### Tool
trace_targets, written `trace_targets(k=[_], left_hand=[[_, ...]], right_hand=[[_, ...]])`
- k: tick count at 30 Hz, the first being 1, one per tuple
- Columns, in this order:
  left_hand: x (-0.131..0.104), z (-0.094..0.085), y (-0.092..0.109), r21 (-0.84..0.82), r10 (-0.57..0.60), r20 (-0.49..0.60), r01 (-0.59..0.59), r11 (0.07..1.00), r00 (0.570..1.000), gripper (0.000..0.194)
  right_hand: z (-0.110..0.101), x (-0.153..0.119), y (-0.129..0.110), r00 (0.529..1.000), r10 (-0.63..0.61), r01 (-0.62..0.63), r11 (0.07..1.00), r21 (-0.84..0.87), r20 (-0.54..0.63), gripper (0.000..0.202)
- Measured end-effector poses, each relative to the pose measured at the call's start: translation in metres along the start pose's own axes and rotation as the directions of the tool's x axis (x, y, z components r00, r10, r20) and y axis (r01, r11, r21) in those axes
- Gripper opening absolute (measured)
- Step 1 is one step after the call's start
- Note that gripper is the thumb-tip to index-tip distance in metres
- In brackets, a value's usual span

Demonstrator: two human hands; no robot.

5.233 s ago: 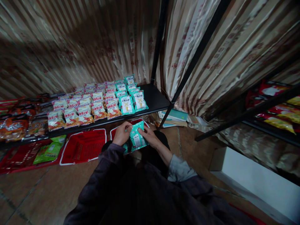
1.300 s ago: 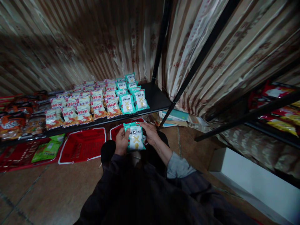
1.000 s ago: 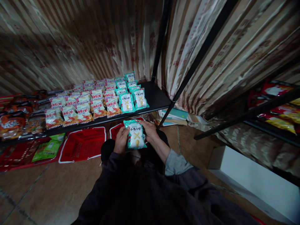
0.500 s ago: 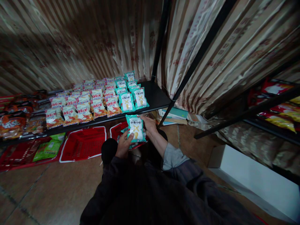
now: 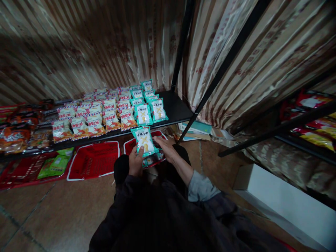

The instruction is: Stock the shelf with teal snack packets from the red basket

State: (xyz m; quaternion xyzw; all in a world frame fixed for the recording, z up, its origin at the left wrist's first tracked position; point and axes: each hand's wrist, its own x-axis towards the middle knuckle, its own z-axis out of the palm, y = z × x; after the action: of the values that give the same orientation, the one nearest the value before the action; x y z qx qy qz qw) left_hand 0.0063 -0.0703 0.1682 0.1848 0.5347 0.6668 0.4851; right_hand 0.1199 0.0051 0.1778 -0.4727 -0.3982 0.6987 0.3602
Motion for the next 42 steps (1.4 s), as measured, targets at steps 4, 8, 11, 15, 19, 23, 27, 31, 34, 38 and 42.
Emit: trace_targets(k=[4,8,11,15,19,23,27,31,34,38,42], left_hand=[[0.005,-0.001,-0.004,-0.052,0.032,-0.021,-0.033,0.998,0.999,0.053],[0.006,0.001,-0.005,-0.08,0.022,-0.019,-0.023,0.997,1.0,0.052],[0.005,0.002,-0.003,-0.106,0.015,-0.016,-0.017,0.994,1.0,0.05],[0.003,0.002,0.002,-0.088,-0.008,-0.033,0.005,0.996,0.999,0.048],[0.002,0.001,0.006,-0.01,-0.028,-0.071,0.027,1.0,0.997,0.048],[0.001,0.002,0.003,-0.068,-0.005,-0.061,0.001,0.998,0.998,0.05],[0.004,0.002,-0.003,-0.1,0.015,-0.034,-0.018,0.995,0.999,0.056],[0.007,0.001,-0.005,-0.036,0.081,-0.037,-0.082,0.996,0.996,0.058],[0.007,0.002,-0.005,0.014,0.16,-0.037,-0.16,0.987,0.986,0.063],[0.006,0.002,-0.007,0.078,0.203,-0.04,-0.2,0.977,0.978,0.064],[0.006,0.001,-0.014,0.161,0.212,-0.021,-0.206,0.965,0.977,0.062]], right_hand=[[-0.002,-0.01,0.014,0.993,-0.04,0.038,0.999,0.02,0.112,0.032],[-0.003,-0.005,0.023,0.992,-0.085,0.077,0.993,0.089,0.091,0.035],[-0.002,-0.002,0.025,0.994,-0.097,0.092,0.99,0.102,0.044,0.037],[-0.002,-0.003,0.025,0.994,-0.105,0.102,0.99,0.099,0.027,0.038],[-0.002,-0.006,0.027,0.993,-0.12,0.118,0.989,0.094,0.021,0.039],[-0.003,-0.007,0.027,0.99,-0.134,0.131,0.988,0.083,0.031,0.039],[-0.006,-0.005,0.028,0.983,-0.178,0.179,0.984,-0.004,0.049,0.04],[-0.009,-0.004,0.029,0.946,-0.314,0.324,0.921,-0.216,0.078,0.037],[-0.009,-0.007,0.026,0.867,-0.487,0.484,0.771,-0.413,0.105,0.043],[-0.007,-0.012,0.022,0.705,-0.682,0.635,0.484,-0.603,0.194,0.042],[-0.005,-0.014,0.024,0.634,-0.728,0.666,0.344,-0.662,0.259,0.036]])
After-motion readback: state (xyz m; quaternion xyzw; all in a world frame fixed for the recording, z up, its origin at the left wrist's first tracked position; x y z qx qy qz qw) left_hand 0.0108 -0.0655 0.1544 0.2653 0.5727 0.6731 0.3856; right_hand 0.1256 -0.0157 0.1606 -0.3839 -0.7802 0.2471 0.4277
